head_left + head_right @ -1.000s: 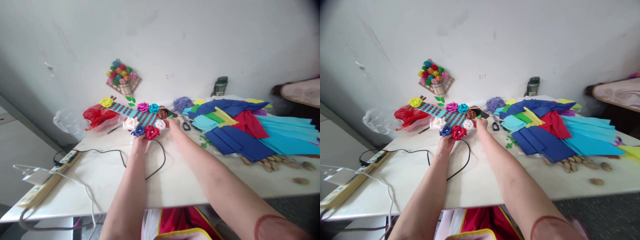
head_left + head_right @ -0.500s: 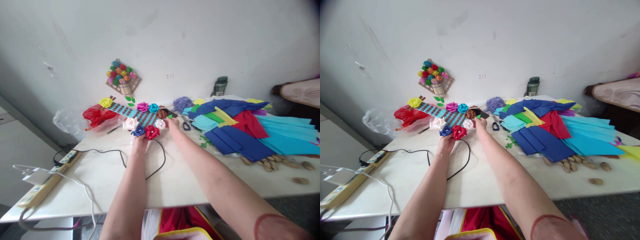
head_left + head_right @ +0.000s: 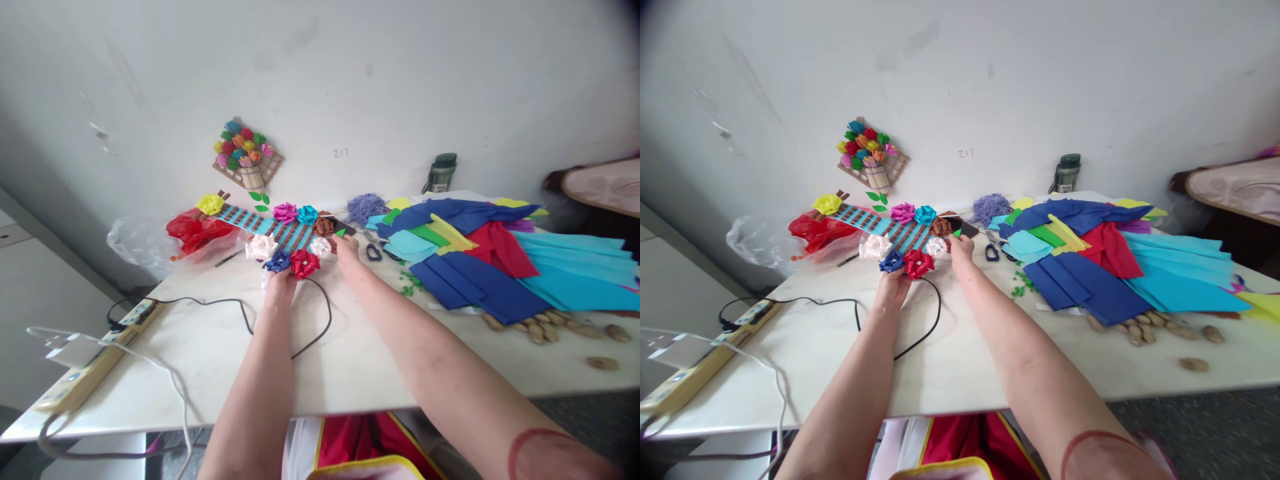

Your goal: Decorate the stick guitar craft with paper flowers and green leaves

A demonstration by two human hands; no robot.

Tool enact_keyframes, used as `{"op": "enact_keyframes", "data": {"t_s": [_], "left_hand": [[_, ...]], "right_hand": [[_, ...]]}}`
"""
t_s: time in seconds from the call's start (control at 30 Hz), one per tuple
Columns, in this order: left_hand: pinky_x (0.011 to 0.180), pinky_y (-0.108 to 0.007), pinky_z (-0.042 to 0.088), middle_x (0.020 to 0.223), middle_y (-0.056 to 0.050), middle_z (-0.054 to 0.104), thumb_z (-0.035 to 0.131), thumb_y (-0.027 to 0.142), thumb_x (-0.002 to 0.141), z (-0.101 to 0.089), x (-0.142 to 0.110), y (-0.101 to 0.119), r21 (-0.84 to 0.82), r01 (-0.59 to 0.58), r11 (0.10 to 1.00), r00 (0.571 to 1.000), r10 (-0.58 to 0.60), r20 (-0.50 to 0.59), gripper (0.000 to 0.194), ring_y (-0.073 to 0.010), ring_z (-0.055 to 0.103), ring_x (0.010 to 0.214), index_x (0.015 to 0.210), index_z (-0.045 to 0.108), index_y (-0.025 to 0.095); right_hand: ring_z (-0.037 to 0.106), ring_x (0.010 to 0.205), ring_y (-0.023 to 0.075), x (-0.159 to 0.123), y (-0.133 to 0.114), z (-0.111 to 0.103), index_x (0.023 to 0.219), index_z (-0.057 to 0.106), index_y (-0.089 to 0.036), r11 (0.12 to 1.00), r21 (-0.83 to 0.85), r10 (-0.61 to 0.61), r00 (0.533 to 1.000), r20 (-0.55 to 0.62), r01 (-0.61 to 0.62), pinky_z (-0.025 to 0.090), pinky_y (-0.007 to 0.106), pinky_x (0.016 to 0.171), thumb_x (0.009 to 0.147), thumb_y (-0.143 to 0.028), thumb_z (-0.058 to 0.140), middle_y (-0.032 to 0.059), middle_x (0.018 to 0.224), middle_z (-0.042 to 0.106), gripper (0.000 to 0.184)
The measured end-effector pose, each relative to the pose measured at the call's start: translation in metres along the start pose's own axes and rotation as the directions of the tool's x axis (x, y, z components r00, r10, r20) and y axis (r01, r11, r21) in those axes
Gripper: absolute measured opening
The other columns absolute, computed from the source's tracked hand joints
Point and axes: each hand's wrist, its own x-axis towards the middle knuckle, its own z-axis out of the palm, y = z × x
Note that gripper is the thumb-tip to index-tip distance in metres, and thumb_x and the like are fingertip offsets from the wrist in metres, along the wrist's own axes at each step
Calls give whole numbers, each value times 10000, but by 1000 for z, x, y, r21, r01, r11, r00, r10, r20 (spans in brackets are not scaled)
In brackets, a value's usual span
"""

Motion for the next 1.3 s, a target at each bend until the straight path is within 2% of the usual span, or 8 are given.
{"op": "enact_keyframes", "data": {"t_s": [0.2, 0.37, 0.6, 0.9, 1.07, 1.3], "left_hand": [[654, -262, 532, 807, -46, 681, 630, -10, 552, -1, 0, 0, -23, -4, 1000, 1000, 4, 13, 313, -152, 645, 714, 823, 599, 144], [630, -258, 537, 798, -44, 680, 644, -1, 552, -1, 0, 0, -10, 1, 1000, 1000, 0, 18, 304, -151, 645, 695, 816, 600, 145], [593, -237, 539, 727, -19, 681, 628, -18, 548, 5, -3, 2, -5, -1, 1000, 1000, 1, -13, 288, -134, 634, 639, 778, 599, 153], [605, -236, 532, 737, -16, 670, 649, -11, 555, 2, -1, 0, 16, -3, 1000, 1000, 3, -10, 285, -132, 639, 644, 775, 581, 156], [616, -254, 528, 724, -14, 662, 634, -3, 573, 2, -1, 0, 30, 3, 1000, 1000, -2, -20, 268, -129, 628, 628, 786, 582, 151], [607, -259, 528, 766, -37, 676, 577, -16, 577, 5, -2, 3, -10, 26, 1000, 999, -26, -31, 298, -142, 634, 649, 828, 593, 143]], "right_hand": [[557, 464, 103, -2, 1, 2, 588, 544, -167, 1000, 30, -8, 1000, -10, 8, 458, 199, 450, 665, -113, 544, -32, 484, 587, 94], [517, 445, 91, 1, 5, 3, 563, 527, -170, 999, 23, -44, 998, -52, 45, 435, 191, 439, 619, -124, 573, -58, 449, 543, 86], [491, 438, 80, 9, 15, 2, 544, 515, -173, 994, 38, -99, 994, -49, 101, 414, 181, 436, 603, -147, 595, -78, 435, 515, 103], [510, 435, 86, 7, 15, 2, 573, 532, -173, 997, 54, -49, 998, -36, 51, 425, 183, 436, 639, -106, 590, -79, 432, 525, 110], [540, 454, 92, 1, 5, 4, 629, 550, -166, 993, 101, 63, 998, -7, -62, 451, 191, 452, 698, -77, 533, -56, 476, 566, 114], [562, 469, 104, -2, -2, 7, 699, 530, -166, 976, 148, 158, 987, 10, -158, 451, 203, 438, 770, -182, 551, -50, 508, 574, 76]]}}
